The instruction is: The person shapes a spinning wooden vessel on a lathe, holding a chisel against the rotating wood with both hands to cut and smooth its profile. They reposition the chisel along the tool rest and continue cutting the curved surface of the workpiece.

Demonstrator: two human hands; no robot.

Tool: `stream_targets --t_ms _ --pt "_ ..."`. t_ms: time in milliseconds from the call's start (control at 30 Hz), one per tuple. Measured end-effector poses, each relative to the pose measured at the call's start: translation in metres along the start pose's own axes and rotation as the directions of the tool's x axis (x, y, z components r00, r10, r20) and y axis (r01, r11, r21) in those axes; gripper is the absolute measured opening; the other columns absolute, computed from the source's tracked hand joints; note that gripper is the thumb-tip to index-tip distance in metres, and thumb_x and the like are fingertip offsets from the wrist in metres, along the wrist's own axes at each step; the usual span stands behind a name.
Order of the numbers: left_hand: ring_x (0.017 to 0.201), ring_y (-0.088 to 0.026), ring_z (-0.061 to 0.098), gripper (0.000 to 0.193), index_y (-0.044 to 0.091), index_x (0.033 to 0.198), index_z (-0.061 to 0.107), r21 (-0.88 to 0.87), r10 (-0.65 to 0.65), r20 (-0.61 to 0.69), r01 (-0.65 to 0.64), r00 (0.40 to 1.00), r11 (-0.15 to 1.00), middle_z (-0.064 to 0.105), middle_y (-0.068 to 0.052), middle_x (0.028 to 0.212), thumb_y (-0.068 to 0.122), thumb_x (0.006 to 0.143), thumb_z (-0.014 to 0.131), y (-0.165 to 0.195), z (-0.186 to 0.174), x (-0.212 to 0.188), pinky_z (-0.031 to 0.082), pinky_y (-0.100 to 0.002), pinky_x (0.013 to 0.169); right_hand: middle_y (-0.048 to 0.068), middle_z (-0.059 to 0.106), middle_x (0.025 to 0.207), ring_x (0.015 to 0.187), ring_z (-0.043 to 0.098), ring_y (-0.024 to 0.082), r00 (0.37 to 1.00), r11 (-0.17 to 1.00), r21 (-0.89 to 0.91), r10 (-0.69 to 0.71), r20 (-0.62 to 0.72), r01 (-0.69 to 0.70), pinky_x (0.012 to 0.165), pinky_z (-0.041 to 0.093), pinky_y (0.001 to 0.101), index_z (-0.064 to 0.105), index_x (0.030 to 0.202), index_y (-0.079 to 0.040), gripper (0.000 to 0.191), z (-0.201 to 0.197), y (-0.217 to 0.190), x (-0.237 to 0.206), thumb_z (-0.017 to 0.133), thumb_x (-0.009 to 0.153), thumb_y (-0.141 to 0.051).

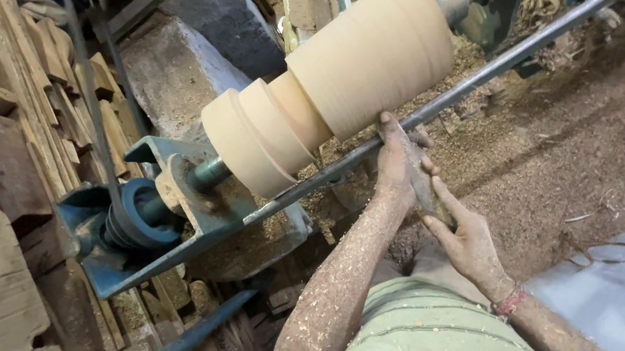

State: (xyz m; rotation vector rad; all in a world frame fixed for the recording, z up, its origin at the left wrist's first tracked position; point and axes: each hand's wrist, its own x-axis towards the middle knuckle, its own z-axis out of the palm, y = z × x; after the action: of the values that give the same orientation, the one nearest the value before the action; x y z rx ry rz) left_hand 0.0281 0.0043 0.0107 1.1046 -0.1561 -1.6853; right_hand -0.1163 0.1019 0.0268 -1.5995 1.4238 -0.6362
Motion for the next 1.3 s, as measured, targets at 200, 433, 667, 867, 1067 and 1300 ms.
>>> stream_targets --t_ms 200,433,667,867,1067,1300 --pt "0.054 -0.013 0.055 0.076 0.01 0.106 0.057 -0.04 0.033 -0.046 -0.034 0.998 0.999 0.061 -0.005 0.077 0.082 0.085 0.049 0.012 0.002 -0.016 0.054 -0.035 0.051 0.021 0.063 0.14 0.122 0.067 0.028 0.999 0.999 0.005 -0.042 0.017 0.042 0.099 0.051 0.0377 0.042 0.156 -0.014 0.072 0.0 -0.005 -0.002 0.07 0.09 -0.02" --pt "0.05 -0.015 0.055 0.085 0.003 0.087 0.06 -0.026 0.023 -0.031 -0.024 0.999 0.999 0.054 -0.005 0.063 0.086 0.088 0.045 0.009 -0.007 -0.014 0.054 -0.033 0.05 0.019 0.059 0.145 0.126 0.065 0.028 0.998 0.998 0.012 -0.055 0.031 0.054 0.1 0.051 0.0371 0.042 0.156 -0.012 0.072 0.002 -0.014 -0.003 0.07 0.089 -0.019" --pt "0.048 -0.017 0.055 0.087 0.002 0.085 0.062 -0.014 0.045 -0.033 -0.045 0.998 0.999 0.052 -0.006 0.059 0.087 0.089 0.044 0.002 -0.019 -0.009 0.054 -0.032 0.05 0.022 0.057 0.147 0.132 0.06 0.031 0.986 0.986 0.021 -0.163 0.021 0.163 0.104 0.048 0.0382 0.043 0.155 -0.01 0.071 0.007 -0.011 -0.004 0.07 0.09 -0.015" --pt "0.047 -0.019 0.056 0.087 0.002 0.092 0.061 -0.048 0.073 -0.027 -0.074 0.997 0.996 0.053 -0.008 0.059 0.087 0.089 0.042 0.005 -0.023 -0.015 0.055 -0.035 0.049 0.022 0.061 0.143 0.128 0.064 0.03 0.991 0.993 0.036 -0.114 0.073 0.112 0.1 0.051 0.0382 0.044 0.154 -0.011 0.07 0.007 -0.012 -0.003 0.069 0.09 -0.016" --pt "0.055 -0.016 0.057 0.085 0.004 0.101 0.06 -0.103 0.114 -0.058 -0.12 0.992 0.987 0.065 -0.007 0.075 0.086 0.085 0.043 0.008 -0.023 -0.022 0.055 -0.036 0.054 0.023 0.07 0.128 0.114 0.071 0.028 0.978 0.989 0.003 -0.147 0.15 0.148 0.093 0.054 0.0387 0.042 0.156 -0.013 0.072 -0.011 -0.029 0.004 0.069 0.09 -0.019" --pt "0.056 -0.014 0.056 0.083 0.007 0.106 0.058 -0.222 0.111 -0.136 -0.139 0.985 0.965 0.066 -0.007 0.08 0.086 0.085 0.04 0.004 -0.019 -0.027 0.055 -0.035 0.055 0.021 0.075 0.104 0.086 0.076 0.023 0.961 0.998 -0.068 0.006 0.277 0.014 0.083 0.057 0.0382 0.043 0.156 -0.018 0.074 -0.031 -0.035 0.015 0.071 0.087 -0.021"
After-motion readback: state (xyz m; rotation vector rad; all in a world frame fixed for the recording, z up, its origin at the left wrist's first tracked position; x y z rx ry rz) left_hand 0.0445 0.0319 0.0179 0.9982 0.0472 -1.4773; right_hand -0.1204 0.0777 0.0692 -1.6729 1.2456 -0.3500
